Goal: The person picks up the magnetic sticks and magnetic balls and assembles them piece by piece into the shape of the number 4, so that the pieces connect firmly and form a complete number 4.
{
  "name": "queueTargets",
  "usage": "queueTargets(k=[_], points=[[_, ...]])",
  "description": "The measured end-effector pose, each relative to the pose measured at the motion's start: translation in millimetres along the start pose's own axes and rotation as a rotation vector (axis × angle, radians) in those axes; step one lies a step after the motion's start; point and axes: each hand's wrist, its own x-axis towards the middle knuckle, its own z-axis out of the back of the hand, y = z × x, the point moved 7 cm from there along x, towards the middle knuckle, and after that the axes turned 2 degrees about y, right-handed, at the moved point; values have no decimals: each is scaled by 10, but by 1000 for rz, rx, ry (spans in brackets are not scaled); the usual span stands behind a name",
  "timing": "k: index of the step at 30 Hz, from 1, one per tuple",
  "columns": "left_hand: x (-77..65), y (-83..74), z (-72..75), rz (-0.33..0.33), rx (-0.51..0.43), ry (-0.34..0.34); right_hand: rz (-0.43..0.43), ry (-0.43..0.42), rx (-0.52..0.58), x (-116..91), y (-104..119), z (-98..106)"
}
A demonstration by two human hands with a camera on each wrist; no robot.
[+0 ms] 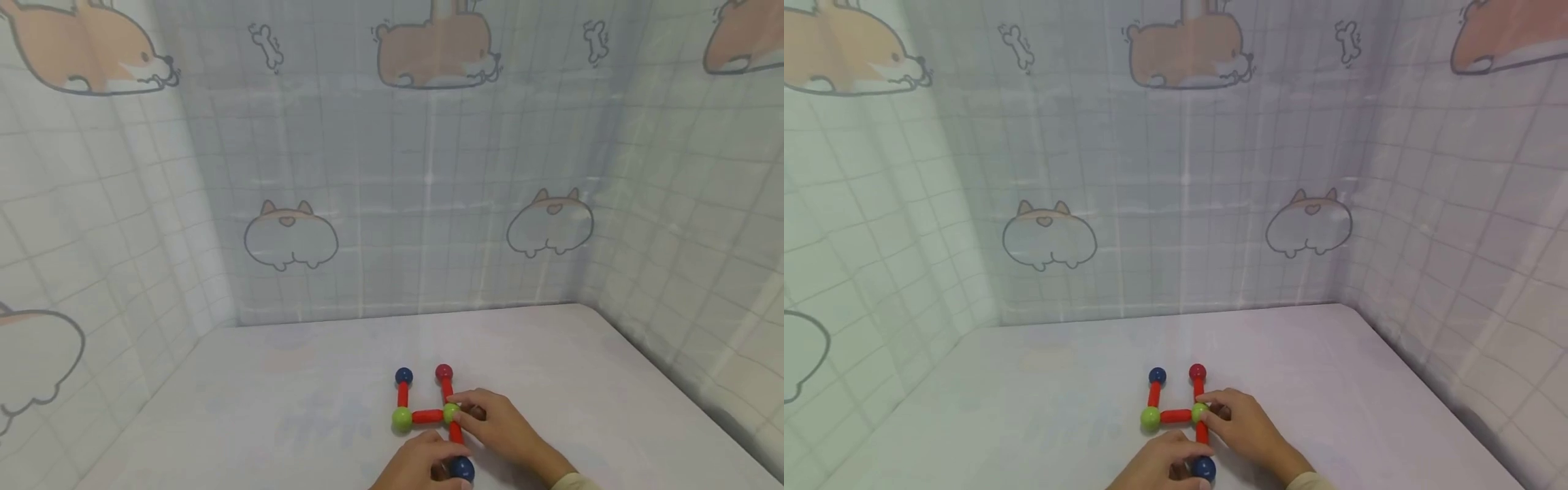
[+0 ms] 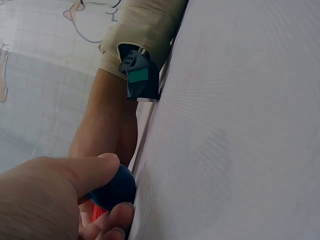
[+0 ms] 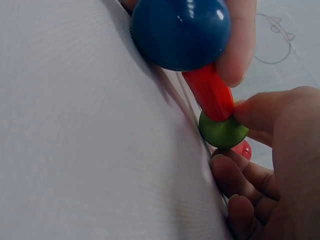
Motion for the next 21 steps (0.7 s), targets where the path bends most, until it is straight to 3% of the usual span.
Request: queueTargets(k=[9,15,18,21], points=[[56,2,-42,-37,-25,24,25,-19,-35,-44,-25,58],[16,64,-6,-49,-150,47,19,-34,-32,-61,-54,36],[-21,107,94,-20,-178,7,19,-36,-29,-56,-72,19],[-50,138,269,0,-154,-77,-3,-61,-16,-43,-81,28]])
